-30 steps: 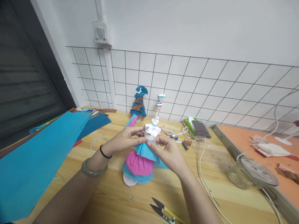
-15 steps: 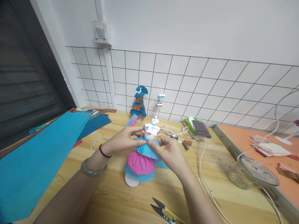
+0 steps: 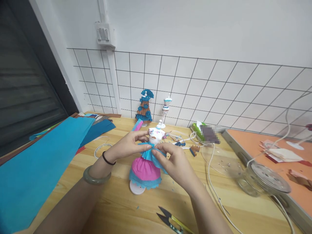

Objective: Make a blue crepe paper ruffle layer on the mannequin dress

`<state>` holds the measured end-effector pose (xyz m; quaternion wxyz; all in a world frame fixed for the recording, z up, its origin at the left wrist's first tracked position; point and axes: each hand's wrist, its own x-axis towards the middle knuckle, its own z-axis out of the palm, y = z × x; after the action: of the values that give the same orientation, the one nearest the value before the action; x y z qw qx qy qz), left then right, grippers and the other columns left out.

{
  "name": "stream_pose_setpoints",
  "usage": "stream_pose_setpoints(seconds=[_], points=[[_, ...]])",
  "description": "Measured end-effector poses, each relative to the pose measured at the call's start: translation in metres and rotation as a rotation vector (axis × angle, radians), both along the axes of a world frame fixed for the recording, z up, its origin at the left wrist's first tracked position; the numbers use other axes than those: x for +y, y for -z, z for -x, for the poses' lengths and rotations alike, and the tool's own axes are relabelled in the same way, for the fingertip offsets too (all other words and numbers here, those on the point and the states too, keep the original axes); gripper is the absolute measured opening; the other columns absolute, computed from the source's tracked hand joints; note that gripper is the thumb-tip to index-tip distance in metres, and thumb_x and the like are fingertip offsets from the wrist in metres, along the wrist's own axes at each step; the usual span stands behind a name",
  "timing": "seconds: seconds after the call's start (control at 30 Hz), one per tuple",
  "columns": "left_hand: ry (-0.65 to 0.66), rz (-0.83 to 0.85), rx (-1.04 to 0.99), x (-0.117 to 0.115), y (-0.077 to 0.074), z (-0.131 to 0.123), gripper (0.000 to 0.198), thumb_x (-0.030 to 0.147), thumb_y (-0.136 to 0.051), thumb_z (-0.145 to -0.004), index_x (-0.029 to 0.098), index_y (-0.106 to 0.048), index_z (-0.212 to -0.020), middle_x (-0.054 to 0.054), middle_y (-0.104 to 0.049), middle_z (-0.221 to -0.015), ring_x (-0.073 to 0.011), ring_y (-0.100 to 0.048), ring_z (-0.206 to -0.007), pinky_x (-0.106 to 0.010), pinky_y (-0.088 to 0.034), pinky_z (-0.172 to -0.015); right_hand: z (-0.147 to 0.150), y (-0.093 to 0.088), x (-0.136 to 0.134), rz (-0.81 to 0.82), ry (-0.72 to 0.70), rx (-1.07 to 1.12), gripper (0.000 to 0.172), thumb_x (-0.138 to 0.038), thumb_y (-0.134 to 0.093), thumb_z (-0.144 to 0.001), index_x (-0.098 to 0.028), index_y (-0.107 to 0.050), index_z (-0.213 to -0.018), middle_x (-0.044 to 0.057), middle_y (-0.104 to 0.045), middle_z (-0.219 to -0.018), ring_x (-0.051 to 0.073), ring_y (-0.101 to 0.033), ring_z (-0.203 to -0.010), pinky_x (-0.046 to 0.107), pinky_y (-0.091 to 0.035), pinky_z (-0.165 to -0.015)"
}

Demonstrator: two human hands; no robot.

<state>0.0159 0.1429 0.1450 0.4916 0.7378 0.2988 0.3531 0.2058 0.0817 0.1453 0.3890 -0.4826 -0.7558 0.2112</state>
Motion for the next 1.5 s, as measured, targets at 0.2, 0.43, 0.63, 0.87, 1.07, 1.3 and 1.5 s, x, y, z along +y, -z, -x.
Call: stream_pose_setpoints(seconds=[0.2, 0.43, 0.63, 0.87, 1.07, 1.3, 1.5], points=[[0.013, -0.027, 0.003, -0.0016, -0.0019, -0.0004, 0.052, 0.025, -0.065, -0.076, 0.012, -0.055, -0.126, -0.009, -0.069, -0.095, -0.0180, -0.063, -0.089, -0.029, -0.049, -0.076, 0.0023, 0.0006, -0.0006, -0.072, -0.064, -0.030, 0.017, -0.033, -0.055, -0.089, -0.023, -0.068, -0.085, 0.001, -0.070, -0.079, 0.016, -0.062, -0.072, 0.028, -0.048, -0.066], [0.000, -0.022, 0.007, -0.0016, -0.0027, -0.0009, 0.058, 0.021, -0.066, -0.074, 0.010, -0.052, -0.129, -0.010, -0.070, -0.098, -0.0192, -0.064, -0.092, -0.032, -0.049, -0.083, 0.0037, -0.0008, -0.0008, 0.042, -0.027, 0.029, 0.024, -0.039, -0.054, -0.089, -0.021, -0.069, -0.086, 0.001, -0.067, -0.070, 0.015, -0.058, -0.064, 0.025, -0.042, -0.054], [-0.003, -0.009, 0.012, -0.0018, -0.0024, -0.0005, 0.059, 0.020, -0.067, -0.073, 0.010, -0.049, -0.129, -0.011, -0.069, -0.101, -0.0213, -0.064, -0.096, -0.034, -0.050, -0.083, 0.0060, 0.0019, 0.0004, 0.158, 0.042, 0.133, 0.030, -0.045, -0.057, -0.084, -0.018, -0.068, -0.078, 0.001, -0.060, -0.063, 0.012, -0.049, -0.054, 0.024, -0.038, -0.047], [-0.015, -0.034, 0.042, -0.0041, -0.0035, -0.0009, 0.059, 0.021, -0.066, -0.073, 0.011, -0.050, -0.128, -0.010, -0.069, -0.100, -0.0202, -0.064, -0.095, -0.034, -0.051, -0.083, 0.0066, 0.0061, 0.0029, 0.233, 0.140, 0.240, 0.034, -0.051, -0.064, -0.074, -0.017, -0.063, -0.071, 0.000, -0.056, -0.059, 0.011, -0.046, -0.051, 0.024, -0.037, -0.046], [-0.001, -0.059, 0.028, -0.0021, -0.0011, -0.0005, 0.056, 0.020, -0.066, -0.072, 0.014, -0.051, -0.126, -0.009, -0.070, -0.100, -0.0199, -0.064, -0.095, -0.034, -0.051, -0.082, 0.0054, 0.0025, 0.0029, 0.231, 0.171, 0.244, 0.035, -0.052, -0.066, -0.071, -0.016, -0.064, -0.069, 0.000, -0.056, -0.059, 0.011, -0.043, -0.051, 0.024, -0.035, -0.046], [0.011, -0.052, 0.023, -0.0023, 0.0002, -0.0007, 0.059, 0.021, -0.066, -0.073, 0.011, -0.049, -0.129, -0.010, -0.069, -0.101, -0.0192, -0.064, -0.095, -0.031, -0.051, -0.081, 0.0064, 0.0008, 0.0040, 0.251, 0.178, 0.254, 0.036, -0.052, -0.067, -0.069, -0.016, -0.064, -0.068, 0.000, -0.054, -0.058, 0.011, -0.042, -0.051, 0.023, -0.034, -0.045], [0.034, -0.032, -0.004, -0.0010, 0.0015, -0.0009, 0.058, 0.021, -0.066, -0.074, 0.010, -0.050, -0.129, -0.011, -0.068, -0.105, -0.0201, -0.064, -0.098, -0.032, -0.051, -0.083, 0.0080, -0.0005, 0.0033, 0.271, 0.174, 0.277, 0.037, -0.053, -0.068, -0.069, -0.016, -0.063, -0.067, -0.001, -0.053, -0.057, 0.010, -0.041, -0.050, 0.022, -0.032, -0.044]])
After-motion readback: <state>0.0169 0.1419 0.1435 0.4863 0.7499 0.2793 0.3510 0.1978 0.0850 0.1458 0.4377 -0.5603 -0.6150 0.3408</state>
